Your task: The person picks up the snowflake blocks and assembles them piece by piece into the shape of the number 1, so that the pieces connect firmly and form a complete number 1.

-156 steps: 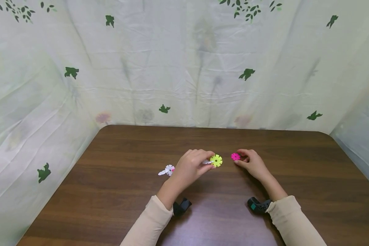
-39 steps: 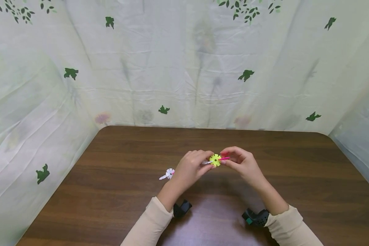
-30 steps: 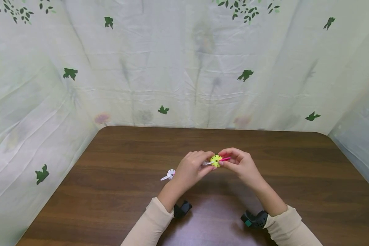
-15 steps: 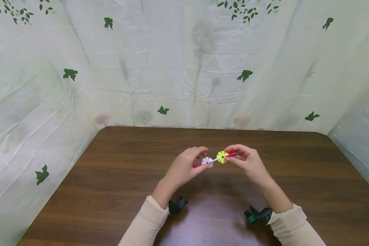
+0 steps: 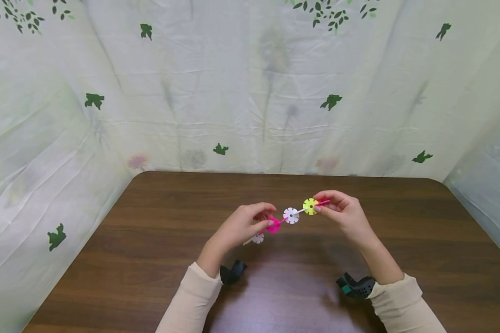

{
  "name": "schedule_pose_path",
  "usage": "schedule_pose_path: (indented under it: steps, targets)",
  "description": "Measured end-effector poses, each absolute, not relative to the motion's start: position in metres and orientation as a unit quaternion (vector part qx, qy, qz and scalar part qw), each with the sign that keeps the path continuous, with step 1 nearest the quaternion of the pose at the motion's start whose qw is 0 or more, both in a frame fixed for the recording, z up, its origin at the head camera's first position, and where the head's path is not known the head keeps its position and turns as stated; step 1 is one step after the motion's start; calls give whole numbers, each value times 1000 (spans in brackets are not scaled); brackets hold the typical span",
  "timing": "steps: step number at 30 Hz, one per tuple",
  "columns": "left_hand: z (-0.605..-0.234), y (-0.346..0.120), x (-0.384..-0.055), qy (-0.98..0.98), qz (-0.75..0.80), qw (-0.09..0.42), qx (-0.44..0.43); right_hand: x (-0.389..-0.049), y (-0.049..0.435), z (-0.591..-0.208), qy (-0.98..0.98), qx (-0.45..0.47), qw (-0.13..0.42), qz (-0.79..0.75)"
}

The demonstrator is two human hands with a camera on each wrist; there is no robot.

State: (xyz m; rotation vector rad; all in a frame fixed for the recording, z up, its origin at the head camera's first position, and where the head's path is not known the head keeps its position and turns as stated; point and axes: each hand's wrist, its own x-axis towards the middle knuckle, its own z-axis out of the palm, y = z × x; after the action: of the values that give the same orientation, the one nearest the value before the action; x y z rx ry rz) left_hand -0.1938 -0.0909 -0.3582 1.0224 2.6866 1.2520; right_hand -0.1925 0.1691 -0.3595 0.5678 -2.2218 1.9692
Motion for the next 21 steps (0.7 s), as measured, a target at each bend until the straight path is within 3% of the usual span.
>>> schedule_pose_path:
  steps: [12, 21]
  targets:
    - [-364, -74, -188, 810, 458, 88, 356, -194, 169, -360, -703, 197, 72, 679]
    - [-365, -62, -183, 794, 482, 84, 360, -193, 161, -363, -674, 154, 100, 715]
